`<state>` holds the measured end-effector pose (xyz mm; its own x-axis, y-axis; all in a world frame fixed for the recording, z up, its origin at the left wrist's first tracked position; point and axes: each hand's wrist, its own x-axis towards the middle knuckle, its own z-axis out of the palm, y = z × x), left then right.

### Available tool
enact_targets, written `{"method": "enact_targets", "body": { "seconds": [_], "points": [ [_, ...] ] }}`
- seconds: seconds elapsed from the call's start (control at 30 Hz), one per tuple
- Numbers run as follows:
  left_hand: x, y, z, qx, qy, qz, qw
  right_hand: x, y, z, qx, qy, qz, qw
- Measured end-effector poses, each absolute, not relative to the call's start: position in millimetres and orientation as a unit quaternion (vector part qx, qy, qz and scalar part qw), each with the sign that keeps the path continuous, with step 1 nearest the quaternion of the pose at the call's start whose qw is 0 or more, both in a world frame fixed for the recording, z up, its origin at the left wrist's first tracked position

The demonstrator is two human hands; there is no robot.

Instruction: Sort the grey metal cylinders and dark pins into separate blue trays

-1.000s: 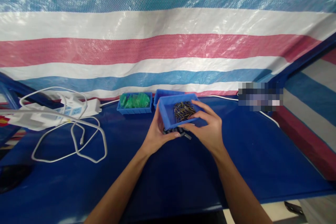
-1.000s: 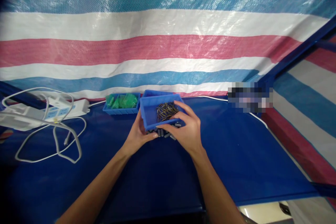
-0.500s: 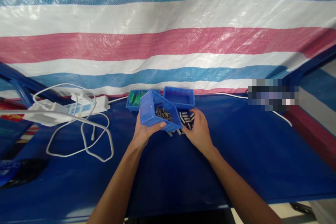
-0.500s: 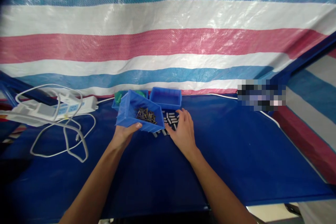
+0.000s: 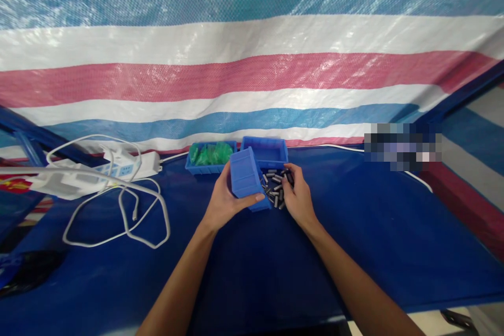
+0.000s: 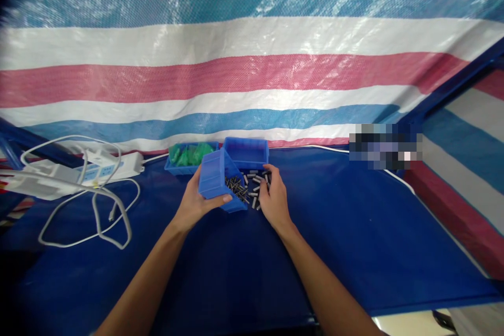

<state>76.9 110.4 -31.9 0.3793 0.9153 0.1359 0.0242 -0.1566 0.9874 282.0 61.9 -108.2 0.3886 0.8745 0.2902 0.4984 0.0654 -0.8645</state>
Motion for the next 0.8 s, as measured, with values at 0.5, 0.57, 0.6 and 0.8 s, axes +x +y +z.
{"method": "enact_targets", "body": {
  "seconds": [0.5,0.57,0.6,0.8],
  "points": [
    [96.4,128.4,-2.1,0.771,0.372,0.339,0.390,308.7,36.0,-65.9,-0.407,-0.578,0.399,0.583],
    [98.1,130.1,1.1,0.778,0.371,0.336,0.380,305.1,36.8,-66.5,-0.407,-0.561,0.427,0.581],
    [99.1,130.9,2.8,0.779,0.371,0.335,0.378,302.7,37.2,-66.1,-0.410,-0.551,0.440,0.578],
    [114.4,132.8,10.6,0.807,0.372,0.320,0.328,285.4,40.4,-60.6,-0.442,-0.499,0.498,0.555]
  ]
}}
